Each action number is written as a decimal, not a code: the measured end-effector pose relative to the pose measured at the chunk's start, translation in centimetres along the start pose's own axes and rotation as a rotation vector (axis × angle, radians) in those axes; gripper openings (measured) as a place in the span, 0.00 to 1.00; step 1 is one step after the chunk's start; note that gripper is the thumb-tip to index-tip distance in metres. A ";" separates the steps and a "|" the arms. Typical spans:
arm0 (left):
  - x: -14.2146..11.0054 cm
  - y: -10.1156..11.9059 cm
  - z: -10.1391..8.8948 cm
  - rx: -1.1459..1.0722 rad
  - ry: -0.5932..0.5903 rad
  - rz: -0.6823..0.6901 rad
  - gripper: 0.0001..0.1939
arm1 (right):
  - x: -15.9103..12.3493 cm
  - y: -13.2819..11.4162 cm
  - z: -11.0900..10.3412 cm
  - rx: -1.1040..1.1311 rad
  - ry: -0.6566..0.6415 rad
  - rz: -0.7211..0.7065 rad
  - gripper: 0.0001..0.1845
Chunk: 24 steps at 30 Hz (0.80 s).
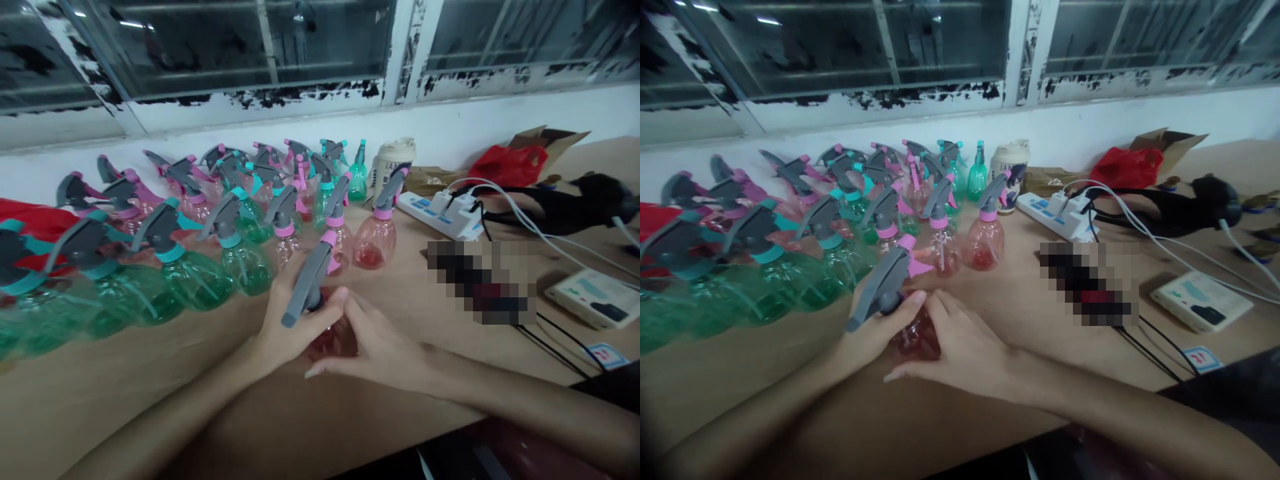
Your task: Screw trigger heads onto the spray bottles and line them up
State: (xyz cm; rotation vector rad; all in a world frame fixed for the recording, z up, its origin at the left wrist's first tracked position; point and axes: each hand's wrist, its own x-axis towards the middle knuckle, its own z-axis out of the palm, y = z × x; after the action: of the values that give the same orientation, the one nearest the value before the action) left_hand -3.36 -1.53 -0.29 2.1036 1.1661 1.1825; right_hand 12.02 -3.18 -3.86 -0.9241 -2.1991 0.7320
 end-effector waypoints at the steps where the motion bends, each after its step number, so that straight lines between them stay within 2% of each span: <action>1: 0.2 0.3 0.6 -0.018 0.000 0.015 0.16 | -0.2 0.1 -0.1 -0.008 0.035 -0.008 0.40; 3: 0.7 0.8 1.7 -0.054 -0.003 0.033 0.17 | -0.7 0.5 -0.5 -0.044 0.078 0.005 0.35; 6: 1.2 1.7 3.4 -0.090 -0.043 0.056 0.22 | -1.8 1.1 -1.7 -0.101 0.077 0.050 0.28; 10: 1.5 2.1 5.1 -0.085 -0.119 0.151 0.32 | -3.6 1.8 -4.3 -0.136 0.065 0.073 0.23; 13: 0.7 1.4 6.1 -0.056 -0.191 0.162 0.36 | -5.2 3.0 -6.6 -0.244 0.120 0.076 0.23; 15: -0.2 0.5 6.4 -0.011 -0.234 0.129 0.34 | -6.0 4.3 -8.1 -0.363 0.182 0.077 0.25; 18: -1.4 -1.1 6.2 0.090 -0.267 0.051 0.29 | -6.5 6.7 -10.3 -0.509 0.274 0.156 0.30; 21: -2.3 -2.4 5.5 0.179 -0.273 0.008 0.22 | -5.9 8.9 -12.0 -0.561 0.259 0.170 0.30; 24: -2.7 -3.4 4.6 0.246 -0.224 -0.014 0.16 | -4.4 10.7 -13.1 -0.648 0.270 0.244 0.29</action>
State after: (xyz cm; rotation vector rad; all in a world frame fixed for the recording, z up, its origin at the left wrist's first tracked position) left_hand -1.73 -1.96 -6.41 2.3327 1.2696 0.8042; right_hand 28.33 3.01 -4.28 -1.5266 -2.1183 -0.0374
